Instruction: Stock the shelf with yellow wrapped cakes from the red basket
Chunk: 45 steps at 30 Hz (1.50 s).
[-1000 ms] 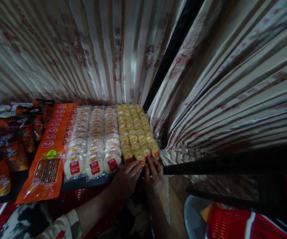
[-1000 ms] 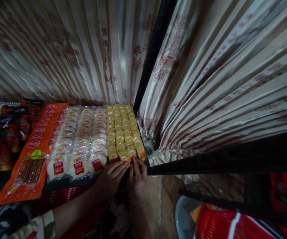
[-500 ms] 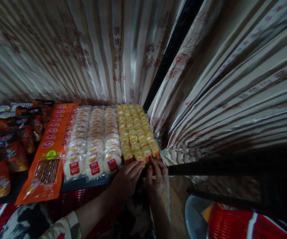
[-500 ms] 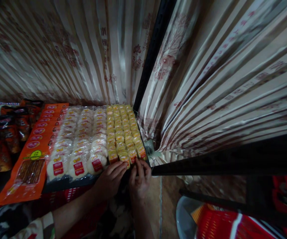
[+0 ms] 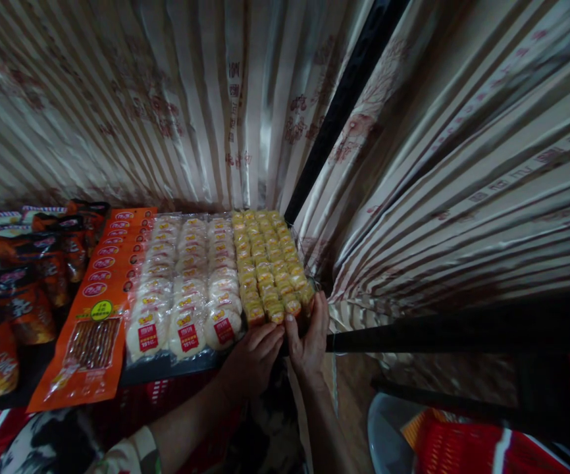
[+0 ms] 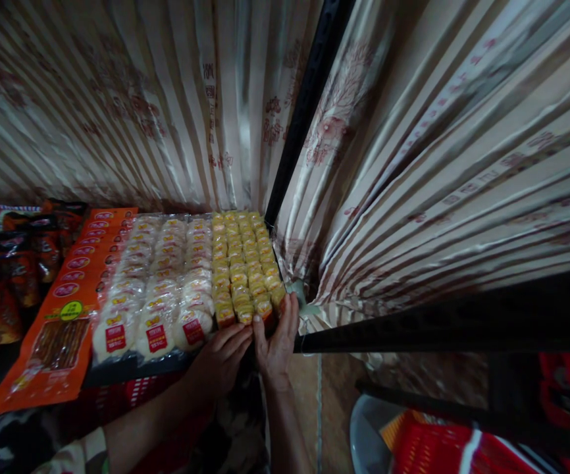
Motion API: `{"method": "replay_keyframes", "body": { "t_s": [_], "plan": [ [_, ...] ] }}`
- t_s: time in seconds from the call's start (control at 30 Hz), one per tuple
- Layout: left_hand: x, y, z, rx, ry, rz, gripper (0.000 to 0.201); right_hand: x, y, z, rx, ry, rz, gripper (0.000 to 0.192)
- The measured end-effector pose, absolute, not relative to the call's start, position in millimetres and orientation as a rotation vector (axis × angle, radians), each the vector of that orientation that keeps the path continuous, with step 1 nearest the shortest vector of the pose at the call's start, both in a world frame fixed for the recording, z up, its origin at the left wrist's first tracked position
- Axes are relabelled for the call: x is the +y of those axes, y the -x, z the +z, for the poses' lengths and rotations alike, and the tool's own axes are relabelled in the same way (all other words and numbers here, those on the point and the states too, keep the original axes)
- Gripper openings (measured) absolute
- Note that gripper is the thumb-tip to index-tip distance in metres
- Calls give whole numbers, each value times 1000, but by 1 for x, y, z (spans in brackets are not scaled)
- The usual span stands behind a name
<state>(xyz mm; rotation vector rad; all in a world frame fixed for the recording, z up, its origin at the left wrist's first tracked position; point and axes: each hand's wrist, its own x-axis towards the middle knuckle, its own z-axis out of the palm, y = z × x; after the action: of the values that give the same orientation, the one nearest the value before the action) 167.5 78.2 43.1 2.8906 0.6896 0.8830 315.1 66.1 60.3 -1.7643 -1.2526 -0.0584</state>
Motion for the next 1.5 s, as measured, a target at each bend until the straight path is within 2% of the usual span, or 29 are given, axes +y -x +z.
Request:
{"method": "replay_keyframes", "body": {
  "t_s": [0.3, 0.57, 0.9, 1.1, 1.5],
  "plan": [
    [79, -171, 44, 697, -2823, 948, 40, 68, -315, 52, -1325, 1828, -57, 63],
    [79, -169, 43, 696, -2866, 883, 42, 68, -321, 56, -1294, 1851, 96, 78],
    [79, -169, 44, 699, -2855, 910, 42, 56, -314, 62, -1122, 1792, 266, 56],
    [79, -171, 40, 724, -2837, 989, 41, 54, -316, 54, -1025, 1876, 245, 62],
    [78, -171, 33, 745, -2954, 860, 43, 55, -313, 61, -849, 1837, 165, 66]
  ]
}}
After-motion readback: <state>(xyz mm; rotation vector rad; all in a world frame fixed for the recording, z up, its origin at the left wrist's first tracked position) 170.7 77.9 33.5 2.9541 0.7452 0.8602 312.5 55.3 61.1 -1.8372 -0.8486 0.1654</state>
